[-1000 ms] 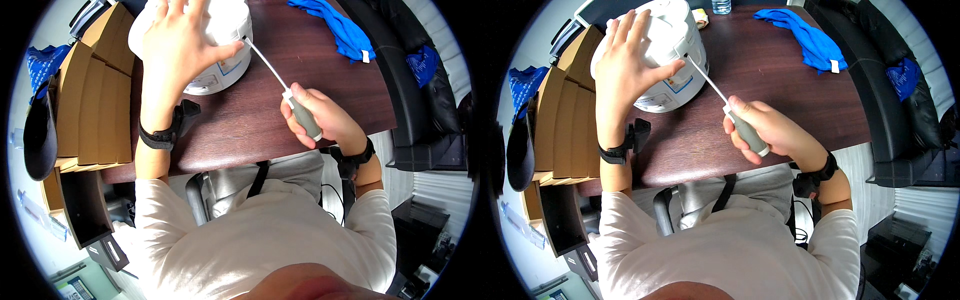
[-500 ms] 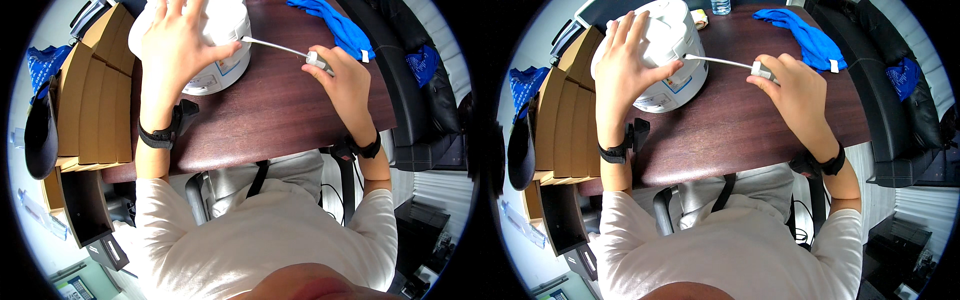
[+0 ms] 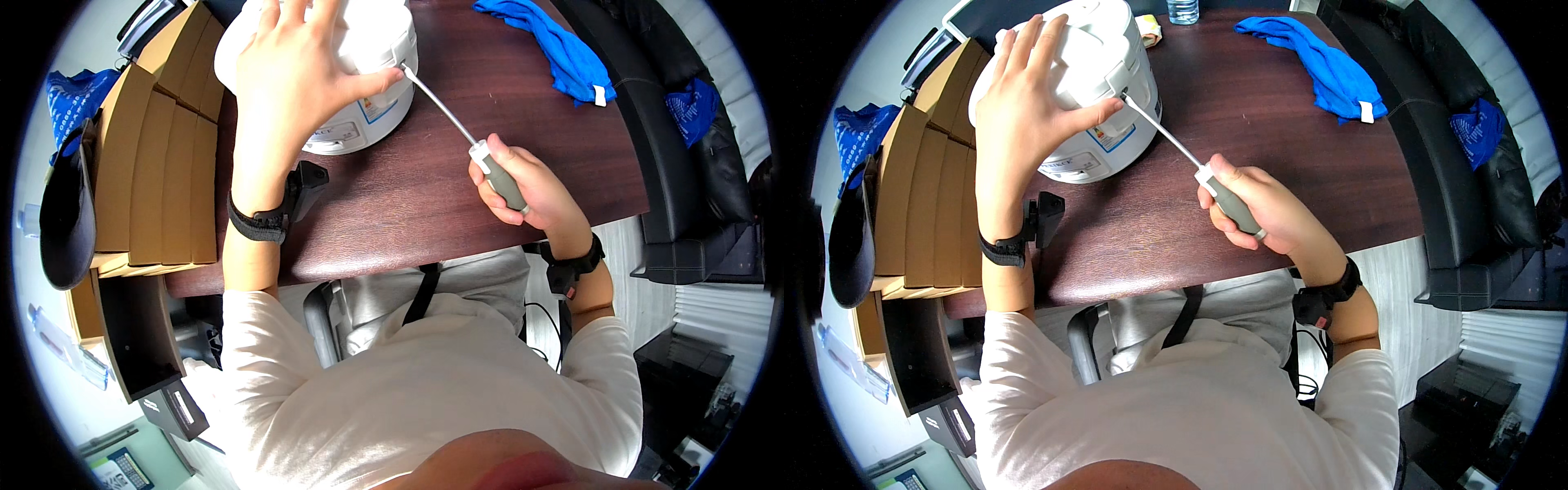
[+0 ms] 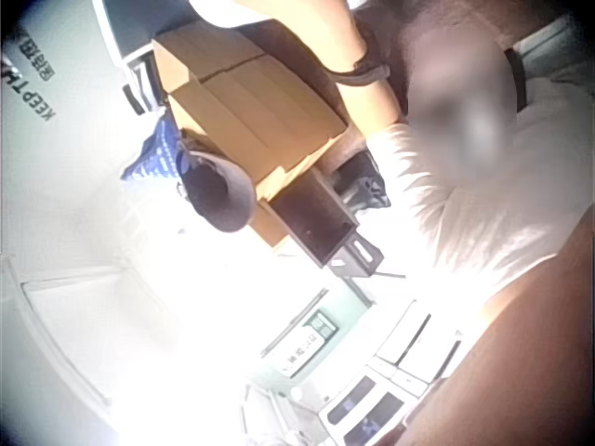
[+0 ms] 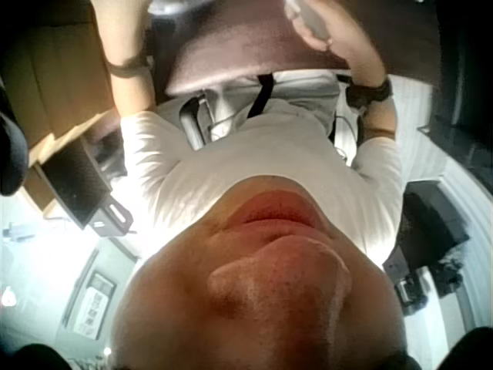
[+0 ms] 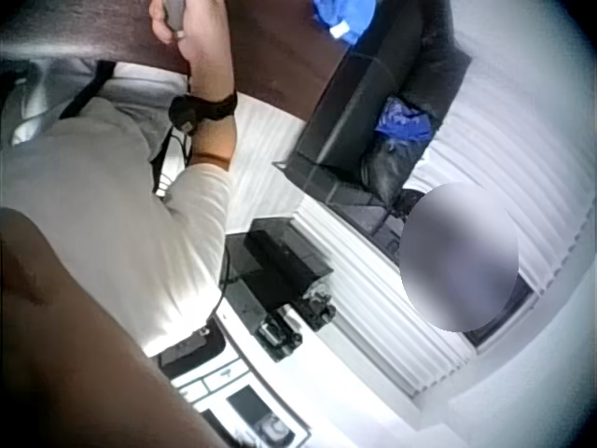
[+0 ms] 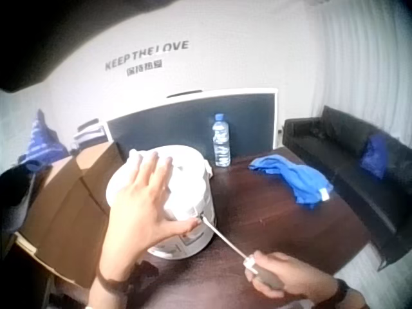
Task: The person uses a screwdriver to remove screws from the lid of a white rice cooker. They then lift the lid off and continue to unscrew fasteners on the underside of the lid, placing the removed screws on the table.
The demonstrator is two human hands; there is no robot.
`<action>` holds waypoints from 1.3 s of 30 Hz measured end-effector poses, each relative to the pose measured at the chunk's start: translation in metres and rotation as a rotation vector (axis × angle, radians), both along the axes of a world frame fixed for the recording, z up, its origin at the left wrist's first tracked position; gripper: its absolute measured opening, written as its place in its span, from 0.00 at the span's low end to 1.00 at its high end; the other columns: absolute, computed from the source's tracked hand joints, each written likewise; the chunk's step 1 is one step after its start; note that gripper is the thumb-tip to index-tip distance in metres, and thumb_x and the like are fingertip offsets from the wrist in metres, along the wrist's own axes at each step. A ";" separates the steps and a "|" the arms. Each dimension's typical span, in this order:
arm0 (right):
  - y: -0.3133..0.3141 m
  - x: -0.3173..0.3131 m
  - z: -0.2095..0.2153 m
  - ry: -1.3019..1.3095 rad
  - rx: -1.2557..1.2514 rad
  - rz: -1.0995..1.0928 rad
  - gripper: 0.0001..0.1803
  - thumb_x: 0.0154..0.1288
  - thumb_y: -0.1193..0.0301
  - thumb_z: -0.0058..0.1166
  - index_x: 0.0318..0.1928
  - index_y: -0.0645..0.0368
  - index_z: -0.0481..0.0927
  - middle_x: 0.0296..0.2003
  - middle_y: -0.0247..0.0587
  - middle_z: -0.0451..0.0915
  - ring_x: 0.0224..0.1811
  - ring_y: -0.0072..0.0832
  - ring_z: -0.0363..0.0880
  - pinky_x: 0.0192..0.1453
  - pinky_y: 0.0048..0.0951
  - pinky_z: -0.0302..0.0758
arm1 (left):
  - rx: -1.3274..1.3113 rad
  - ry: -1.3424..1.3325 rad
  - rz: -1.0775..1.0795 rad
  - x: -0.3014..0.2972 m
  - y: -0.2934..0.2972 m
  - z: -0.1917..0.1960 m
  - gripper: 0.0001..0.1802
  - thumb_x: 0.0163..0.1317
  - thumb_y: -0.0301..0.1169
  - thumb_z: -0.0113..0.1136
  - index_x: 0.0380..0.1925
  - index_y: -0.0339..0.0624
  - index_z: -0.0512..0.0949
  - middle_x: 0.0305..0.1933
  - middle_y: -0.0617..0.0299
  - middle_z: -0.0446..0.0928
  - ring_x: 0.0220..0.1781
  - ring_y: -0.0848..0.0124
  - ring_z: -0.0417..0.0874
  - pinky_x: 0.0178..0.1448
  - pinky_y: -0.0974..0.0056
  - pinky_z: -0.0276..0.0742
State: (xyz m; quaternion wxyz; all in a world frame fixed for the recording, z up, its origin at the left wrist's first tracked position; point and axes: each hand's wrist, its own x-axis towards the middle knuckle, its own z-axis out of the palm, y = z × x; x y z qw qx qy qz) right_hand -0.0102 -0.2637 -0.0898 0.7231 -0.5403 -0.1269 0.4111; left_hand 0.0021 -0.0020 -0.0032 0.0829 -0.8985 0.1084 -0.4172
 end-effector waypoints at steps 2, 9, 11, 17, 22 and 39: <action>0.001 -0.001 -0.001 0.034 0.026 0.002 0.28 0.75 0.48 0.32 0.31 0.59 0.72 0.14 0.32 0.67 0.07 0.15 0.56 0.09 0.18 0.52 | 0.013 -0.003 0.014 0.000 0.000 0.000 0.52 0.36 0.65 0.69 0.61 0.49 0.71 0.65 0.55 0.69 0.68 0.49 0.66 0.62 0.52 0.72; 0.000 0.000 -0.010 0.168 0.149 0.046 0.29 0.76 0.47 0.27 0.33 0.59 0.71 0.14 0.32 0.67 0.07 0.15 0.56 0.09 0.19 0.53 | 0.001 -0.002 0.015 0.000 0.000 0.000 0.52 0.35 0.65 0.69 0.61 0.48 0.71 0.65 0.54 0.69 0.68 0.50 0.67 0.62 0.53 0.72; 0.001 0.000 -0.013 0.211 0.192 0.083 0.29 0.76 0.47 0.26 0.34 0.58 0.71 0.14 0.32 0.66 0.07 0.15 0.56 0.09 0.19 0.53 | -0.012 0.003 0.007 0.000 -0.001 -0.001 0.52 0.35 0.65 0.69 0.61 0.48 0.71 0.65 0.54 0.69 0.68 0.50 0.67 0.62 0.53 0.72; 0.003 -0.003 -0.015 0.323 0.262 0.126 0.30 0.76 0.46 0.24 0.34 0.58 0.70 0.13 0.30 0.64 0.07 0.15 0.55 0.10 0.18 0.53 | 0.007 -0.009 -0.002 -0.001 -0.001 0.001 0.52 0.36 0.65 0.69 0.60 0.47 0.71 0.64 0.54 0.70 0.69 0.51 0.66 0.62 0.53 0.72; 0.005 -0.006 -0.016 0.347 0.298 0.126 0.30 0.76 0.47 0.23 0.34 0.58 0.70 0.13 0.29 0.64 0.07 0.14 0.55 0.10 0.18 0.53 | -0.003 0.000 -0.011 -0.001 -0.002 0.000 0.51 0.36 0.64 0.70 0.59 0.47 0.72 0.63 0.55 0.70 0.68 0.53 0.67 0.60 0.54 0.74; 0.007 -0.006 -0.011 0.401 0.314 0.139 0.31 0.76 0.46 0.23 0.35 0.59 0.70 0.13 0.31 0.64 0.06 0.16 0.54 0.08 0.18 0.54 | 0.001 -0.006 0.001 -0.001 -0.002 0.000 0.51 0.35 0.64 0.70 0.60 0.48 0.71 0.64 0.54 0.70 0.67 0.51 0.67 0.62 0.53 0.73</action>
